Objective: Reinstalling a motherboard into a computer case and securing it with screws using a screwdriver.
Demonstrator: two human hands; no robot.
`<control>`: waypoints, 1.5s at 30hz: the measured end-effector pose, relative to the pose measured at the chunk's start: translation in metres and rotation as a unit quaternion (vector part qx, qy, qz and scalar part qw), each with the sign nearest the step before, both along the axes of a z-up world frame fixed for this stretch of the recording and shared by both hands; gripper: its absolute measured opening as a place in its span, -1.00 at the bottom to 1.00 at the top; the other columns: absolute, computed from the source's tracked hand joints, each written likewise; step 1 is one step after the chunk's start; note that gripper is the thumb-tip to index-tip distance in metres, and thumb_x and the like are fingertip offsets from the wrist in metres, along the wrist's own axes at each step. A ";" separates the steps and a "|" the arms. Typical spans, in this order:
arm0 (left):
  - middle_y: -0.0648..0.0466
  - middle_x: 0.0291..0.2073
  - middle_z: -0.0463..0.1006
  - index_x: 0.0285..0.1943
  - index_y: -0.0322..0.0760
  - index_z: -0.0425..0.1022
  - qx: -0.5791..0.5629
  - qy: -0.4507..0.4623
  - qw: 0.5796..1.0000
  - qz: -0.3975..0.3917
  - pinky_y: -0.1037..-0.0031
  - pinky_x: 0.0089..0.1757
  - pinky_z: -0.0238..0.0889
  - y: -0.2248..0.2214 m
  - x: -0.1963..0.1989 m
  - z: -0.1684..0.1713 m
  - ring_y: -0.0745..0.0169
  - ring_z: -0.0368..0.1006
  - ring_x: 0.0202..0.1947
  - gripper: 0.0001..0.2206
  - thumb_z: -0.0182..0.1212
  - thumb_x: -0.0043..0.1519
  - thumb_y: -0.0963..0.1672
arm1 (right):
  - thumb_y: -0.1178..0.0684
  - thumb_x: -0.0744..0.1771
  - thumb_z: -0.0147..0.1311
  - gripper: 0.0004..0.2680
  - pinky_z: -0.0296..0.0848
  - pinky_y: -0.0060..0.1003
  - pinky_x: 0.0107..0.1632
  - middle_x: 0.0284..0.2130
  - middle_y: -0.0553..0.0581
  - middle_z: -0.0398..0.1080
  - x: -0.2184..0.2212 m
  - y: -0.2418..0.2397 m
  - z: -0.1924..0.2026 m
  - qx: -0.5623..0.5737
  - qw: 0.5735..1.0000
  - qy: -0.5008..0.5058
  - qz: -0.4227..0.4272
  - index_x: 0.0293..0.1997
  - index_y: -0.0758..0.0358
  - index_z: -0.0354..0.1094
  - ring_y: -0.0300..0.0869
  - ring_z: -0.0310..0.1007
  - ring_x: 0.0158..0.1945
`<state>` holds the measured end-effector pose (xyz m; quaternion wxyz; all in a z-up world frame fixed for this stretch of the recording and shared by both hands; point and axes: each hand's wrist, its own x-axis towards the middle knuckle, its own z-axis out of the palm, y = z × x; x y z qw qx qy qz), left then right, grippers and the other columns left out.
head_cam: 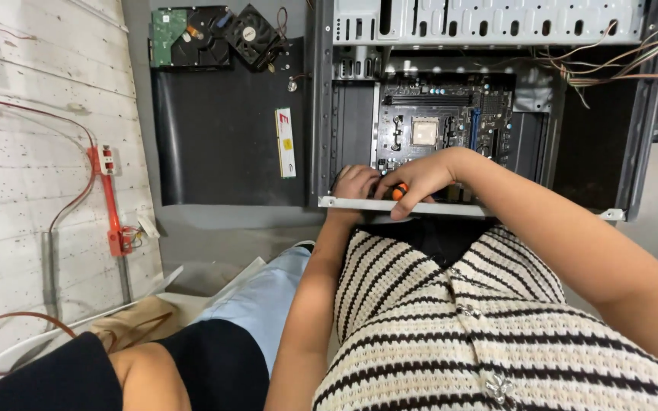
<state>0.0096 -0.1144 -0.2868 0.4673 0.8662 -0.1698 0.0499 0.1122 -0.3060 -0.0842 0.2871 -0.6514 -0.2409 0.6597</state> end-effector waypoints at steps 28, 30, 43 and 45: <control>0.14 -0.13 0.44 0.00 -0.07 0.57 0.136 -0.135 0.981 -0.023 0.30 -0.05 0.20 0.004 -0.007 0.021 0.09 0.36 -0.14 -0.81 0.01 0.39 -0.17 | -0.21 0.15 0.41 -0.38 0.58 -0.29 -0.46 -0.41 0.24 0.42 -0.003 -0.003 -0.003 0.012 1.000 0.006 -0.012 0.24 0.40 0.36 -0.07 0.47 -0.50; 0.12 -0.08 0.49 0.03 -0.11 0.57 0.135 -0.110 0.984 -0.047 0.25 0.04 0.18 0.005 -0.006 0.012 0.08 0.39 -0.07 -0.81 0.05 0.36 -0.19 | -0.24 0.15 0.41 -0.34 0.58 -0.30 -0.43 -0.38 0.25 0.42 -0.003 -0.002 -0.003 0.010 1.000 0.000 -0.008 0.29 0.40 0.32 -0.08 0.45 -0.50; 0.04 -0.16 0.48 0.07 -0.22 0.51 0.037 -0.086 0.994 -0.049 0.32 -0.07 0.32 0.003 -0.005 -0.004 -0.03 0.45 -0.17 -0.83 0.02 0.39 -0.23 | -0.29 0.16 0.37 -0.32 0.55 -0.26 -0.41 -0.37 0.22 0.45 0.000 0.000 0.005 0.003 1.000 -0.008 0.017 0.30 0.40 0.30 -0.11 0.49 -0.52; 0.03 -0.20 0.48 0.03 -0.23 0.50 0.039 -0.093 0.993 -0.056 0.32 -0.08 0.35 0.004 -0.002 -0.001 -0.04 0.46 -0.18 -0.89 0.10 0.39 -0.21 | -0.30 0.16 0.37 -0.32 0.55 -0.25 -0.41 -0.37 0.23 0.45 0.001 0.001 0.005 0.004 1.000 -0.012 0.016 0.30 0.40 0.30 -0.10 0.50 -0.53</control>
